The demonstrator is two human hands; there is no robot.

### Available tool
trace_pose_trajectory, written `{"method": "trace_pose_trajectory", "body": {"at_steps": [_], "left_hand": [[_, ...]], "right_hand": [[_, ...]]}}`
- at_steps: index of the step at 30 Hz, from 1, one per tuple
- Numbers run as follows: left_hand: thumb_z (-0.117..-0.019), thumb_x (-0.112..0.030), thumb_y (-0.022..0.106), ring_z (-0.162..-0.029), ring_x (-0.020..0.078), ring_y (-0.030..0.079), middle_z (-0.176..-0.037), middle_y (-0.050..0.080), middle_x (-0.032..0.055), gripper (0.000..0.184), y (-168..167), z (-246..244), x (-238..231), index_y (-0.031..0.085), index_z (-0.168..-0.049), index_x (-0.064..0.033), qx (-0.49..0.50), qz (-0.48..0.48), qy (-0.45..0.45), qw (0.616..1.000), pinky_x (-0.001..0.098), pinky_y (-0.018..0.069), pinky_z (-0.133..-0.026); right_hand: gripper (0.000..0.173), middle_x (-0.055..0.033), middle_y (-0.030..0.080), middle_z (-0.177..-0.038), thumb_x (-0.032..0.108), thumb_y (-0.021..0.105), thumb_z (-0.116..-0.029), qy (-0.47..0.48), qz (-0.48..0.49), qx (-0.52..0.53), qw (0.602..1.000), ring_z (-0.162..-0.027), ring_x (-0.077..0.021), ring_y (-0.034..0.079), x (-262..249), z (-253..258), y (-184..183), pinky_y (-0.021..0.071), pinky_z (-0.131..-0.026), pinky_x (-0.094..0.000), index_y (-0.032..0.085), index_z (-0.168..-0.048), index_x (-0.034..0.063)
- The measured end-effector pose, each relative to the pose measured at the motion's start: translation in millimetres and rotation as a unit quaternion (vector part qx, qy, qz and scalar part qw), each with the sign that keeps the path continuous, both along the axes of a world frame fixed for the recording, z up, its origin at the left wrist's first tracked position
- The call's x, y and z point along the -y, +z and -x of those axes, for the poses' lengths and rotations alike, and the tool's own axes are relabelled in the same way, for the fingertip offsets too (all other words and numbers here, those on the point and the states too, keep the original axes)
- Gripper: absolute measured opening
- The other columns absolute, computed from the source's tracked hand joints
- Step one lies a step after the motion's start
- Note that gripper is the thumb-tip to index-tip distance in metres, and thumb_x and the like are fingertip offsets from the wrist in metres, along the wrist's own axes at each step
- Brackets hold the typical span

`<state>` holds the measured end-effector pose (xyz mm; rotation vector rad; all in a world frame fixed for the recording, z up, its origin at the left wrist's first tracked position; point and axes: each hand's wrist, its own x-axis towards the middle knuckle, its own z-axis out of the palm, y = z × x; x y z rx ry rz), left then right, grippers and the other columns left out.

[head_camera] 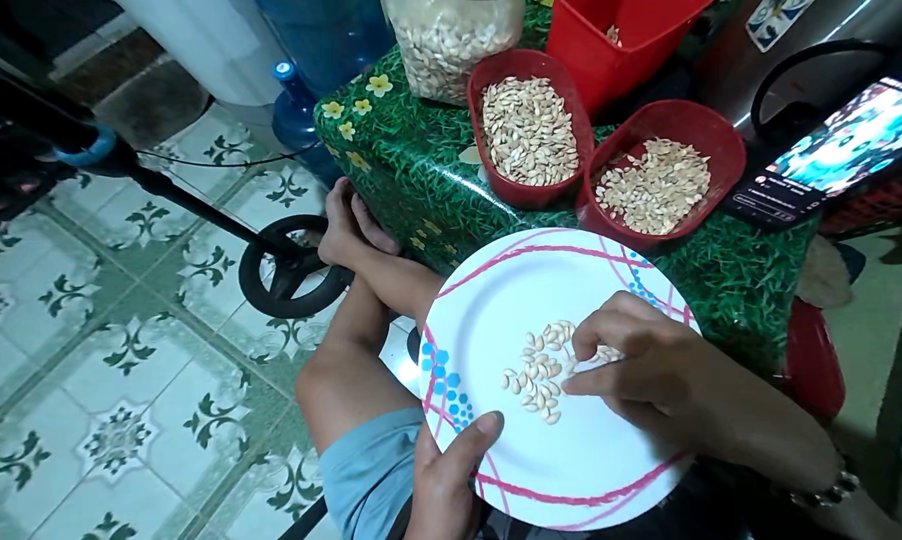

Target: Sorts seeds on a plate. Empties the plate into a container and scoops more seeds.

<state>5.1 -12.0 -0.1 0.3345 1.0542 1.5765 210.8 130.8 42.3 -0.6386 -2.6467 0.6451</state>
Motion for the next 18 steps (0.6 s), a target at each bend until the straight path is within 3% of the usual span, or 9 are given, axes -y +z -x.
{"method": "trace_pose_trajectory", "body": {"at_steps": [2, 4, 7, 10, 13, 18], "left_hand": [[-0.0898, -0.004, 0.067, -0.083, 0.0183, 0.077, -0.095, 0.077, 0.0096, 0.031, -0.3, 0.3, 0.2, 0.055, -0.118, -0.0032, -0.001, 0.002, -0.003, 1.000, 0.0374, 0.0648, -0.078], [-0.0898, -0.004, 0.067, -0.083, 0.0175, 0.077, -0.095, 0.077, 0.0087, 0.031, 0.2, -0.2, 0.0, 0.056, -0.118, -0.0034, -0.003, 0.003, -0.003, 1.000, 0.0367, 0.0648, -0.077], [-0.0899, -0.003, 0.065, -0.083, 0.0170, 0.077, -0.094, 0.077, 0.0079, 0.031, 0.4, -1.2, 0.2, 0.054, -0.119, -0.0037, -0.005, 0.002, -0.006, 1.000, 0.0363, 0.0648, -0.077], [-0.0901, -0.002, 0.064, -0.083, 0.0170, 0.077, -0.094, 0.077, 0.0083, 0.030, 1.1, -0.8, 0.8, 0.054, -0.118, -0.0035, -0.003, 0.005, -0.004, 1.000, 0.0361, 0.0648, -0.077], [-0.0907, -0.002, 0.064, -0.083, 0.0178, 0.077, -0.094, 0.077, 0.0089, 0.030, 0.3, 0.5, 1.2, 0.054, -0.118, -0.0029, -0.002, 0.006, -0.004, 1.000, 0.0365, 0.0649, -0.077], [-0.0894, -0.003, 0.066, -0.082, 0.0184, 0.077, -0.094, 0.077, 0.0097, 0.033, -0.4, 0.6, 0.1, 0.053, -0.119, -0.0026, 0.007, 0.009, 0.003, 1.000, 0.0371, 0.0651, -0.076]], "right_hand": [[0.031, 0.0020, 0.066, -0.102, 0.012, 0.052, -0.0944, -0.011, 0.000, -0.011, 1.000, -0.099, -0.0142, 0.058, -0.3, -1.1, 1.7, 0.0501, -0.080, -0.0315, 0.079, -0.101, 0.0244], [0.035, 0.0019, 0.065, -0.101, 0.012, 0.051, -0.0952, -0.021, -0.002, -0.020, 1.000, -0.096, -0.0131, 0.057, -0.8, -0.2, 2.7, 0.0489, -0.078, -0.0295, 0.079, -0.110, 0.0264], [0.042, 0.0002, 0.065, -0.103, 0.012, 0.049, -0.0948, -0.025, -0.023, 0.000, 0.999, -0.096, -0.0174, 0.058, 0.7, 4.5, 1.4, 0.0493, -0.076, -0.0342, 0.077, -0.120, 0.0306], [0.038, -0.0009, 0.067, -0.103, 0.011, 0.050, -0.0930, -0.011, -0.038, 0.006, 0.999, -0.096, -0.0200, 0.060, 1.7, 7.2, -1.5, 0.0510, -0.076, -0.0372, 0.079, -0.109, 0.0279], [0.031, 0.0012, 0.066, -0.102, 0.013, 0.051, -0.0968, -0.037, -0.016, -0.026, 0.999, -0.097, -0.0142, 0.059, -0.2, 1.5, 2.6, 0.0498, -0.079, -0.0318, 0.079, -0.105, 0.0227], [0.020, 0.0027, 0.066, -0.094, 0.019, 0.059, -0.0983, -0.144, -0.077, -0.103, 0.981, -0.094, -0.0077, 0.059, -12.0, -14.8, 17.9, 0.0496, -0.080, -0.0241, 0.079, -0.100, 0.0141]]}}
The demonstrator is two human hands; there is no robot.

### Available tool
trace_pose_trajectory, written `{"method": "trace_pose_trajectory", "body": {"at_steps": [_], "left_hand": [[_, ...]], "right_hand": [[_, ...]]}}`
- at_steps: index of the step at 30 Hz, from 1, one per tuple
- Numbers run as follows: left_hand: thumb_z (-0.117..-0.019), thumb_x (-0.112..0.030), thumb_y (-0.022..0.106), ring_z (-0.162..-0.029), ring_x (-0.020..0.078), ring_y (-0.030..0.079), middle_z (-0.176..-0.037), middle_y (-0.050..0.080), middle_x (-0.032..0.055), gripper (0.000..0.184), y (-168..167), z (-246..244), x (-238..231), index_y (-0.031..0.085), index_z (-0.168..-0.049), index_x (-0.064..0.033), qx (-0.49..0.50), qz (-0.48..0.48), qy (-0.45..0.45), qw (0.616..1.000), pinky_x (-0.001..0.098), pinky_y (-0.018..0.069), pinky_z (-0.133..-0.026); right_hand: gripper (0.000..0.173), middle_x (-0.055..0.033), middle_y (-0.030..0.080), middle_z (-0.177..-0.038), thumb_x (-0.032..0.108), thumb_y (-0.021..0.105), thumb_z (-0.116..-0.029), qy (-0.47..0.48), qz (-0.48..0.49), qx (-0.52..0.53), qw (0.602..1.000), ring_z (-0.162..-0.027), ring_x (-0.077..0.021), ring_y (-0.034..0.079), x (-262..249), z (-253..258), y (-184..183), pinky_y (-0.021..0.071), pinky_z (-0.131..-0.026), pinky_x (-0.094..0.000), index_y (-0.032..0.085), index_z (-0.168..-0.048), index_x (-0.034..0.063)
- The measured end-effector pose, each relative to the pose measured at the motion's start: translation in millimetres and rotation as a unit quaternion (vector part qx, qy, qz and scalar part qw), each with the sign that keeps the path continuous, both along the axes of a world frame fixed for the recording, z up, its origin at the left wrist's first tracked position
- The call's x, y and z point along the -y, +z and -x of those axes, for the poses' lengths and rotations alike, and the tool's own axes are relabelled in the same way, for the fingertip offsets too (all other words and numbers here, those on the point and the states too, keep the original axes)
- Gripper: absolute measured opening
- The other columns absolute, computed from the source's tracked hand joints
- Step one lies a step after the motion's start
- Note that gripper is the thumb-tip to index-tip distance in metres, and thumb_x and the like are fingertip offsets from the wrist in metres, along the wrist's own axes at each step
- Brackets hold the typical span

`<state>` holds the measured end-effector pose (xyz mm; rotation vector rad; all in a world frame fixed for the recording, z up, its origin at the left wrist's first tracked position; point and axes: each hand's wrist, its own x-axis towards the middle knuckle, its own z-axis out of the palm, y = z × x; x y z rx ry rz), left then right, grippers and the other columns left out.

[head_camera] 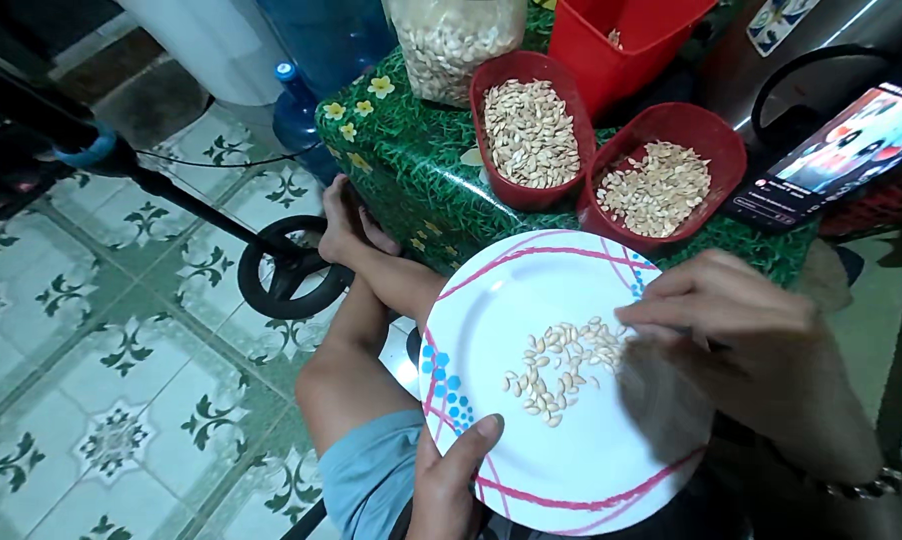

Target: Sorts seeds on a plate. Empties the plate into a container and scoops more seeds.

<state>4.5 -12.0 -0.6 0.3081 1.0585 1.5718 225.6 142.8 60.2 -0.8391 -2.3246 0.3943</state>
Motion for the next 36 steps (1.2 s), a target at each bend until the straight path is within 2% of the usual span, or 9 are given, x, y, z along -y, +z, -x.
{"method": "trace_pose_trajectory", "body": {"at_steps": [4, 8, 10, 13, 17, 19, 24, 27, 36], "left_hand": [[-0.0903, -0.002, 0.065, -0.083, 0.0179, 0.077, -0.095, 0.077, 0.0096, 0.032, 0.8, -0.5, 0.5, 0.054, -0.120, -0.0033, 0.000, -0.003, -0.001, 1.000, 0.0365, 0.0650, -0.076], [-0.0918, -0.001, 0.063, -0.082, 0.0171, 0.077, -0.095, 0.077, 0.0091, 0.029, 2.0, -1.4, 0.3, 0.054, -0.119, -0.0039, -0.005, -0.002, -0.004, 1.000, 0.0354, 0.0651, -0.075], [-0.0920, -0.001, 0.063, -0.082, 0.0174, 0.077, -0.095, 0.077, 0.0095, 0.028, 1.4, -1.6, 0.7, 0.055, -0.119, -0.0036, -0.006, -0.004, -0.006, 1.000, 0.0357, 0.0651, -0.076], [-0.0918, 0.000, 0.061, -0.081, 0.0168, 0.076, -0.092, 0.077, 0.0093, 0.026, 2.8, -2.9, 0.9, 0.056, -0.117, -0.0035, -0.013, 0.008, -0.003, 1.000, 0.0357, 0.0650, -0.075], [-0.0905, 0.001, 0.059, -0.080, 0.0170, 0.076, -0.092, 0.077, 0.0085, 0.028, 3.3, -4.4, 0.3, 0.053, -0.117, -0.0036, -0.026, 0.024, 0.005, 0.999, 0.0358, 0.0653, -0.073], [-0.0899, 0.001, 0.060, -0.080, 0.0172, 0.076, -0.092, 0.077, 0.0087, 0.029, 3.2, -5.0, 0.0, 0.053, -0.118, -0.0036, -0.024, 0.021, 0.006, 0.999, 0.0358, 0.0652, -0.073], [-0.0901, 0.001, 0.060, -0.079, 0.0171, 0.077, -0.091, 0.077, 0.0090, 0.027, 4.7, -4.9, -0.8, 0.054, -0.116, -0.0039, -0.019, 0.016, 0.006, 1.000, 0.0357, 0.0652, -0.073], [-0.0905, 0.001, 0.059, -0.078, 0.0160, 0.076, -0.090, 0.077, 0.0081, 0.027, 5.2, -4.2, -0.8, 0.054, -0.117, -0.0046, -0.028, 0.022, 0.005, 0.999, 0.0347, 0.0651, -0.072], [-0.0906, 0.002, 0.053, -0.077, 0.0139, 0.076, -0.088, 0.077, 0.0059, 0.027, 5.9, 0.0, -4.4, 0.053, -0.116, -0.0052, -0.060, 0.029, 0.018, 0.998, 0.0331, 0.0649, -0.072]], "right_hand": [[0.014, 0.0021, 0.070, -0.098, 0.018, 0.067, -0.0955, -0.063, -0.009, -0.068, 0.996, -0.092, -0.0037, 0.065, -4.9, -16.3, 5.9, 0.0560, -0.080, -0.0210, 0.078, -0.101, 0.0110], [0.012, -0.0001, 0.070, -0.096, 0.012, 0.071, -0.0939, -0.085, -0.040, -0.105, 0.990, -0.085, -0.0022, 0.065, -11.7, -31.7, 6.8, 0.0556, -0.075, -0.0178, 0.076, -0.102, 0.0051], [0.012, 0.0012, 0.070, -0.095, 0.015, 0.072, -0.0937, -0.112, -0.041, -0.120, 0.986, -0.083, -0.0014, 0.065, -14.5, -40.0, 7.2, 0.0552, -0.074, -0.0174, 0.075, -0.101, 0.0057], [0.010, 0.0081, 0.069, -0.092, 0.023, 0.074, -0.0930, -0.155, -0.022, -0.157, 0.975, -0.080, 0.0018, 0.062, -18.2, -49.6, 6.4, 0.0524, -0.070, -0.0163, 0.073, -0.093, 0.0130], [0.008, 0.0105, 0.066, -0.092, 0.020, 0.070, -0.0932, -0.140, -0.013, -0.189, 0.972, -0.079, 0.0032, 0.061, -23.4, -52.5, 2.6, 0.0511, -0.067, -0.0145, 0.066, -0.088, 0.0154], [0.004, 0.0115, 0.066, -0.095, 0.016, 0.068, -0.0926, -0.139, -0.003, -0.210, 0.968, -0.081, 0.0026, 0.063, -24.7, -52.9, 1.4, 0.0539, -0.068, -0.0151, 0.065, -0.092, 0.0169], [0.016, 0.0115, 0.064, -0.100, 0.011, 0.068, -0.0923, -0.177, 0.006, -0.275, 0.945, -0.080, 0.0002, 0.063, -31.4, -61.4, -4.7, 0.0551, -0.067, -0.0179, 0.059, -0.103, 0.0186], [0.016, 0.0087, 0.063, -0.102, 0.011, 0.065, -0.0942, -0.196, -0.016, -0.307, 0.931, -0.082, -0.0035, 0.064, -39.7, -73.8, -12.4, 0.0575, -0.071, -0.0227, 0.056, -0.107, 0.0162], [0.009, 0.0101, 0.063, -0.086, 0.011, 0.052, -0.1030, -0.274, 0.031, -0.457, 0.845, -0.066, -0.0034, 0.062, -57.7, -100.4, -27.7, 0.0560, -0.061, -0.0199, 0.051, -0.108, 0.0183]]}}
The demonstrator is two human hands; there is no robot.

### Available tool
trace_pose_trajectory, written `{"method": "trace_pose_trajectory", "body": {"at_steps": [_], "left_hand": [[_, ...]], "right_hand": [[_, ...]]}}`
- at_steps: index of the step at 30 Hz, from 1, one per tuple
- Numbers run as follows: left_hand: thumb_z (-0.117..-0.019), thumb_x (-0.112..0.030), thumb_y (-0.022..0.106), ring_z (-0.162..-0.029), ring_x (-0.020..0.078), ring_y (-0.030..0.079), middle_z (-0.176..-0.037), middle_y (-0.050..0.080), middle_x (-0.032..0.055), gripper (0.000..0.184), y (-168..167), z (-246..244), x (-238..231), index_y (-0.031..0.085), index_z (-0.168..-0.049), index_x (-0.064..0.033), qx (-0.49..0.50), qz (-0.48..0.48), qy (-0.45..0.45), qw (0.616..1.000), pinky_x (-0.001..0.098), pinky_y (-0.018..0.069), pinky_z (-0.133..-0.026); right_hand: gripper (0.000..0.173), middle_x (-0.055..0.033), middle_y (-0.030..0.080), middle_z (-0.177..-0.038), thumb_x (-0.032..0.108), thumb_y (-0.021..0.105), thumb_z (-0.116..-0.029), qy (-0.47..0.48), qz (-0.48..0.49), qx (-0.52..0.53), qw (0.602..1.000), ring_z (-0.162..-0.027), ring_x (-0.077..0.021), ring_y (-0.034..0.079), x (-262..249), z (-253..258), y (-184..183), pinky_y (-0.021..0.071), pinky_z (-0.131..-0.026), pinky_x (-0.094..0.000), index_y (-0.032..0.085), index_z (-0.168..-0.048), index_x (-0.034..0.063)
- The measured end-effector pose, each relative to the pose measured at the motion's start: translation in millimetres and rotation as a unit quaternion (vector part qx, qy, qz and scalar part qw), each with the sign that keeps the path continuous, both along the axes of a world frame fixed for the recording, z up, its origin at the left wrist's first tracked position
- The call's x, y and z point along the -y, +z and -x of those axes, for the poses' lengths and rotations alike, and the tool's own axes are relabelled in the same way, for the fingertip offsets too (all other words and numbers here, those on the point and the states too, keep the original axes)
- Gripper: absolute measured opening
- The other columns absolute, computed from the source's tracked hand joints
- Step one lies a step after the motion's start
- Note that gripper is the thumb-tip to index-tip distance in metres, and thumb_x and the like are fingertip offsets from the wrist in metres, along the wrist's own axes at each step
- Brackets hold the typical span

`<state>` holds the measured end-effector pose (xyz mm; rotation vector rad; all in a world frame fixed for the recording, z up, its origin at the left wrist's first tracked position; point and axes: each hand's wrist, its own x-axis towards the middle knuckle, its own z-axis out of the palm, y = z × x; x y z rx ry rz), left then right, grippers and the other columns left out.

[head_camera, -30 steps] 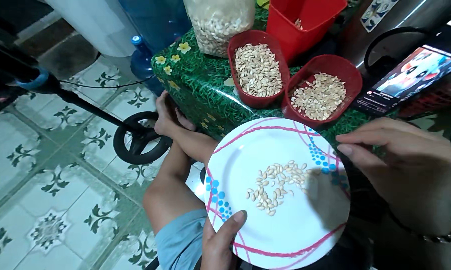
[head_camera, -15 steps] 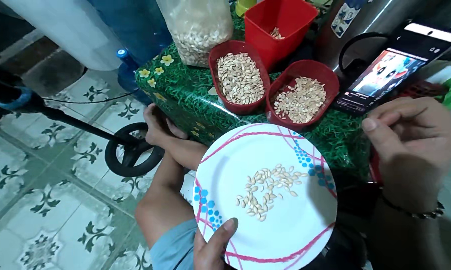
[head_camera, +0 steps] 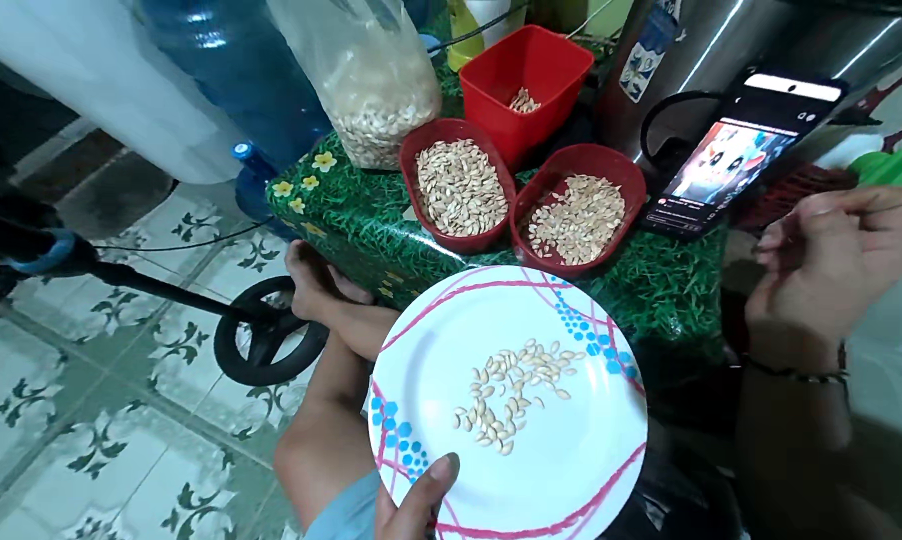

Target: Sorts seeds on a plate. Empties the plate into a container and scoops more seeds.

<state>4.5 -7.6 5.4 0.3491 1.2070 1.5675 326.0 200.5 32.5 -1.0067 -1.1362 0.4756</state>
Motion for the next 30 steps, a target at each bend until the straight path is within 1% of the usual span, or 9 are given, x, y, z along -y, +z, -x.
{"method": "trace_pose_trajectory", "body": {"at_steps": [4, 8, 9, 11, 14, 20, 23, 26, 30], "left_hand": [[-0.0899, 0.003, 0.049, -0.079, 0.0127, 0.076, -0.089, 0.077, 0.0055, 0.029, 3.8, 3.1, -3.5, 0.053, -0.118, -0.0046, -0.008, -0.004, 0.007, 1.000, 0.0313, 0.0644, -0.072], [-0.0910, 0.003, 0.047, -0.077, 0.0089, 0.075, -0.086, 0.076, 0.0001, 0.029, 10.5, 12.9, -11.0, 0.054, -0.117, -0.0084, -0.057, 0.004, 0.041, 0.998, 0.0289, 0.0641, -0.071], [-0.0918, 0.002, 0.047, -0.078, 0.0089, 0.075, -0.087, 0.076, 0.0002, 0.029, 9.4, 20.3, -13.2, 0.054, -0.118, -0.0079, -0.070, 0.003, 0.049, 0.996, 0.0293, 0.0643, -0.071], [-0.0896, 0.001, 0.051, -0.079, 0.0124, 0.074, -0.089, 0.074, 0.0054, 0.030, 6.1, 40.6, -20.1, 0.054, -0.119, -0.0021, -0.096, 0.001, 0.067, 0.993, 0.0328, 0.0641, -0.071], [-0.0952, 0.000, 0.043, -0.075, 0.0096, 0.074, -0.083, 0.074, 0.0018, 0.021, 28.7, 51.6, -40.2, 0.054, -0.114, -0.0046, -0.118, 0.011, 0.084, 0.989, 0.0302, 0.0642, -0.068], [-0.1009, -0.004, 0.037, -0.077, 0.0078, 0.072, -0.083, 0.072, -0.0004, 0.020, 53.2, 75.5, -83.0, 0.056, -0.107, -0.0071, -0.155, -0.031, 0.081, 0.984, 0.0289, 0.0631, -0.072], [-0.1005, -0.005, 0.037, -0.079, 0.0071, 0.071, -0.083, 0.070, -0.0014, 0.022, 59.0, 85.8, -102.6, 0.058, -0.102, -0.0089, -0.168, -0.039, 0.077, 0.982, 0.0286, 0.0616, -0.074], [-0.1021, -0.007, 0.037, -0.084, 0.0104, 0.071, -0.088, 0.070, 0.0015, 0.020, 61.2, 97.6, -118.4, 0.057, -0.106, -0.0077, -0.161, -0.046, 0.065, 0.984, 0.0330, 0.0615, -0.078], [-0.1032, -0.008, 0.037, -0.082, 0.0092, 0.070, -0.086, 0.069, -0.0001, 0.020, 66.2, 105.6, -137.3, 0.057, -0.105, -0.0096, -0.178, -0.037, 0.057, 0.982, 0.0314, 0.0612, -0.076]], "right_hand": [[0.008, 0.0097, 0.060, -0.082, 0.014, 0.051, -0.1047, -0.024, 0.038, -0.069, 0.997, -0.064, -0.0034, 0.061, -7.5, -4.0, -11.6, 0.0550, -0.059, -0.0198, 0.047, -0.109, 0.0191], [0.017, 0.0098, 0.059, -0.089, 0.017, 0.052, -0.1050, -0.017, 0.048, -0.090, 0.995, -0.067, -0.0039, 0.061, -14.7, -11.2, -28.0, 0.0557, -0.062, -0.0221, 0.045, -0.120, 0.0195], [0.019, 0.0093, 0.060, -0.090, 0.018, 0.052, -0.1049, -0.012, 0.047, -0.094, 0.994, -0.068, -0.0045, 0.061, -15.9, -13.2, -32.0, 0.0561, -0.062, -0.0231, 0.044, -0.123, 0.0191], [0.021, 0.0076, 0.059, -0.091, 0.018, 0.053, -0.1046, -0.016, 0.049, -0.108, 0.993, -0.068, -0.0062, 0.061, -17.5, -15.6, -37.7, 0.0561, -0.062, -0.0247, 0.045, -0.124, 0.0183], [0.021, 0.0075, 0.059, -0.090, 0.021, 0.053, -0.1050, -0.019, 0.070, -0.119, 0.990, -0.068, -0.0061, 0.061, -19.5, -19.1, -42.5, 0.0559, -0.062, -0.0248, 0.045, -0.125, 0.0183], [0.051, 0.0058, 0.060, -0.102, 0.021, 0.069, -0.0951, 0.019, 0.153, -0.065, 0.986, -0.081, -0.0071, 0.064, -22.0, -27.1, -43.5, 0.0579, -0.070, -0.0269, 0.044, -0.139, 0.0178], [0.053, 0.0042, 0.060, -0.106, 0.025, 0.072, -0.0933, 0.046, 0.189, -0.001, 0.981, -0.084, -0.0066, 0.064, -23.2, -30.9, -36.0, 0.0574, -0.071, -0.0273, 0.045, -0.138, 0.0172], [0.042, 0.0028, 0.058, -0.105, 0.025, 0.071, -0.0941, 0.064, 0.231, 0.032, 0.970, -0.083, -0.0064, 0.062, -23.2, -31.2, -26.0, 0.0561, -0.070, -0.0278, 0.048, -0.129, 0.0177], [0.029, 0.0043, 0.062, -0.097, 0.021, 0.070, -0.0949, 0.073, 0.247, 0.038, 0.965, -0.078, -0.0038, 0.062, -27.7, -28.8, -21.6, 0.0540, -0.065, -0.0225, 0.052, -0.118, 0.0189]]}}
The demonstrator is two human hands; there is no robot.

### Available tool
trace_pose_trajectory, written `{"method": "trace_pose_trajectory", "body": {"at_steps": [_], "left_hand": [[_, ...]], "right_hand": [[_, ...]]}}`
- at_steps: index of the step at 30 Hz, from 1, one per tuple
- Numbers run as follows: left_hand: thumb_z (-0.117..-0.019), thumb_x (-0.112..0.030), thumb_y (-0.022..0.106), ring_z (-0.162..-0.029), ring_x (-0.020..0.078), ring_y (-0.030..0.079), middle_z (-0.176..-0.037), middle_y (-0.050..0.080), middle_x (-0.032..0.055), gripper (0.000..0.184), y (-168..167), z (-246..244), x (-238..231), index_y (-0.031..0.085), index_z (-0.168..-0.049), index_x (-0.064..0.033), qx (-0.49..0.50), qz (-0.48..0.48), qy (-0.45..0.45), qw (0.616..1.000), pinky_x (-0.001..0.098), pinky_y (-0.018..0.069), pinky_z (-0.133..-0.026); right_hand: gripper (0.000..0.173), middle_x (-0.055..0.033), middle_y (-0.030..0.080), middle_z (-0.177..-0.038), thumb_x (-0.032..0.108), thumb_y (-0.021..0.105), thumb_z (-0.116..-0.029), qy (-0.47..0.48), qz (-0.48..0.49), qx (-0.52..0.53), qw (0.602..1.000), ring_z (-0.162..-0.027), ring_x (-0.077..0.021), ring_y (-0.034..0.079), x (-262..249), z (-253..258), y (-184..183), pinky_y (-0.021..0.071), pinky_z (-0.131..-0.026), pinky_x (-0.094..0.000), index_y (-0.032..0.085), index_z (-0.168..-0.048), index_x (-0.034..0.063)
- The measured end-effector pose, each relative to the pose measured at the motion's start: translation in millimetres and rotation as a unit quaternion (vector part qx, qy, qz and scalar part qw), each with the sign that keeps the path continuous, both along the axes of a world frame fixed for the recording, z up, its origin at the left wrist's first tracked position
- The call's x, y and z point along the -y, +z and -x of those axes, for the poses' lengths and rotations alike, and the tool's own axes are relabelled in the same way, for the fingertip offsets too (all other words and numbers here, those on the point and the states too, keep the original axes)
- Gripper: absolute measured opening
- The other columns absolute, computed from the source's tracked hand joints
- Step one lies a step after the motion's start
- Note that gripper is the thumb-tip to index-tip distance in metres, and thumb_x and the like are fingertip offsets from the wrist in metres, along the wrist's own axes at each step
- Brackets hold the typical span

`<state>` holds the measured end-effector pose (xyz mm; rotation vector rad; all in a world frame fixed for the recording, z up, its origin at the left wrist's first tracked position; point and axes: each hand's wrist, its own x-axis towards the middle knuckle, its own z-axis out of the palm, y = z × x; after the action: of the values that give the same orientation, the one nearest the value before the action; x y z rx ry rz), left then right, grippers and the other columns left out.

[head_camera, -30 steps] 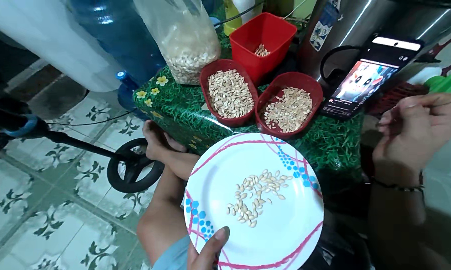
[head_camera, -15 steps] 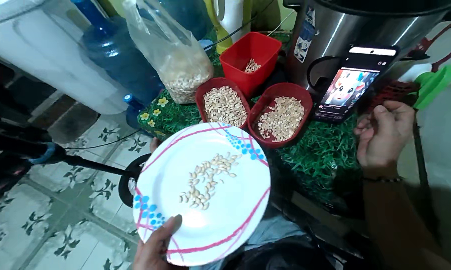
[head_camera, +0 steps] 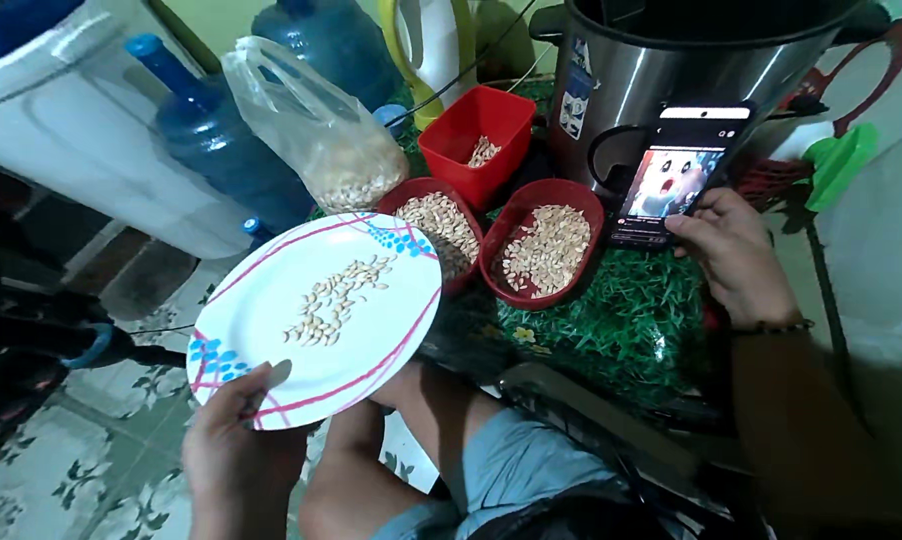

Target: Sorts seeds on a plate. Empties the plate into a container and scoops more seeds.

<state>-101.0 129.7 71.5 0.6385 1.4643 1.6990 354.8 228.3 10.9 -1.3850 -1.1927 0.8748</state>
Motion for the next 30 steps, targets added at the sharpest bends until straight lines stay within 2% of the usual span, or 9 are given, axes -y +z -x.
{"method": "trace_pose_trajectory", "body": {"at_steps": [5, 12, 16, 19, 23, 26, 30], "left_hand": [[-0.1031, -0.011, 0.040, -0.089, 0.0122, 0.070, -0.097, 0.068, 0.0019, 0.020, 2.0, 9.6, -18.5, 0.054, -0.117, -0.0123, -0.009, 0.018, -0.006, 1.000, 0.0358, 0.0609, -0.078], [-0.1016, -0.008, 0.044, -0.089, 0.0126, 0.071, -0.102, 0.068, 0.0029, 0.024, 13.5, 10.1, -38.0, 0.051, -0.124, -0.0113, -0.035, 0.007, -0.008, 0.999, 0.0351, 0.0615, -0.075], [-0.0997, -0.008, 0.048, -0.085, 0.0121, 0.070, -0.098, 0.068, 0.0017, 0.021, 21.6, 10.9, -47.7, 0.054, -0.119, -0.0121, -0.058, 0.017, -0.002, 0.998, 0.0346, 0.0609, -0.073], [-0.0998, -0.008, 0.049, -0.088, 0.0100, 0.069, -0.104, 0.066, 0.0003, 0.029, 30.6, 8.4, -53.8, 0.051, -0.128, -0.0143, -0.091, 0.026, -0.003, 0.995, 0.0325, 0.0607, -0.074], [-0.0988, -0.007, 0.052, -0.082, 0.0079, 0.070, -0.101, 0.067, -0.0022, 0.027, 43.2, 4.2, -60.7, 0.052, -0.125, -0.0155, -0.143, 0.030, 0.007, 0.989, 0.0294, 0.0618, -0.068], [-0.0963, -0.008, 0.054, -0.083, 0.0040, 0.069, -0.100, 0.066, -0.0056, 0.028, 54.2, 1.1, -63.7, 0.054, -0.123, -0.0165, -0.183, 0.026, -0.001, 0.983, 0.0270, 0.0606, -0.069], [-0.0919, -0.006, 0.056, -0.079, 0.0005, 0.068, -0.095, 0.066, -0.0090, 0.029, 66.1, -0.9, -68.2, 0.056, -0.119, -0.0174, -0.234, 0.016, 0.000, 0.972, 0.0235, 0.0599, -0.065]], "right_hand": [[0.025, 0.0060, 0.063, -0.095, 0.025, 0.069, -0.0960, -0.009, 0.000, -0.008, 1.000, -0.077, -0.0021, 0.062, -4.4, 2.3, -2.2, 0.0518, -0.065, -0.0206, 0.054, -0.114, 0.0196], [0.029, 0.0045, 0.066, -0.105, 0.026, 0.070, -0.0957, 0.007, -0.016, -0.002, 1.000, -0.085, -0.0049, 0.065, -8.4, -1.0, -6.5, 0.0553, -0.073, -0.0249, 0.055, -0.119, 0.0184], [0.029, 0.0049, 0.066, -0.105, 0.024, 0.070, -0.0952, 0.004, -0.013, -0.013, 1.000, -0.085, -0.0035, 0.064, -9.5, 0.1, -5.8, 0.0542, -0.071, -0.0230, 0.055, -0.119, 0.0189], [0.029, 0.0057, 0.066, -0.106, 0.024, 0.071, -0.0945, 0.007, -0.016, -0.023, 1.000, -0.087, -0.0033, 0.064, -10.0, -0.8, -7.0, 0.0544, -0.072, -0.0229, 0.056, -0.119, 0.0199], [0.031, 0.0053, 0.066, -0.105, 0.025, 0.071, -0.0938, 0.005, -0.018, -0.022, 1.000, -0.086, -0.0034, 0.064, -11.4, -0.1, -7.1, 0.0538, -0.072, -0.0227, 0.055, -0.119, 0.0186], [0.030, 0.0047, 0.066, -0.104, 0.023, 0.071, -0.0936, -0.003, -0.018, -0.025, 1.000, -0.086, -0.0031, 0.064, -11.9, 2.4, -5.6, 0.0540, -0.072, -0.0229, 0.055, -0.118, 0.0178], [0.032, 0.0039, 0.066, -0.108, 0.022, 0.072, -0.0932, -0.003, -0.017, -0.023, 1.000, -0.089, -0.0042, 0.064, -12.2, 2.9, -5.9, 0.0547, -0.075, -0.0243, 0.055, -0.120, 0.0174]]}}
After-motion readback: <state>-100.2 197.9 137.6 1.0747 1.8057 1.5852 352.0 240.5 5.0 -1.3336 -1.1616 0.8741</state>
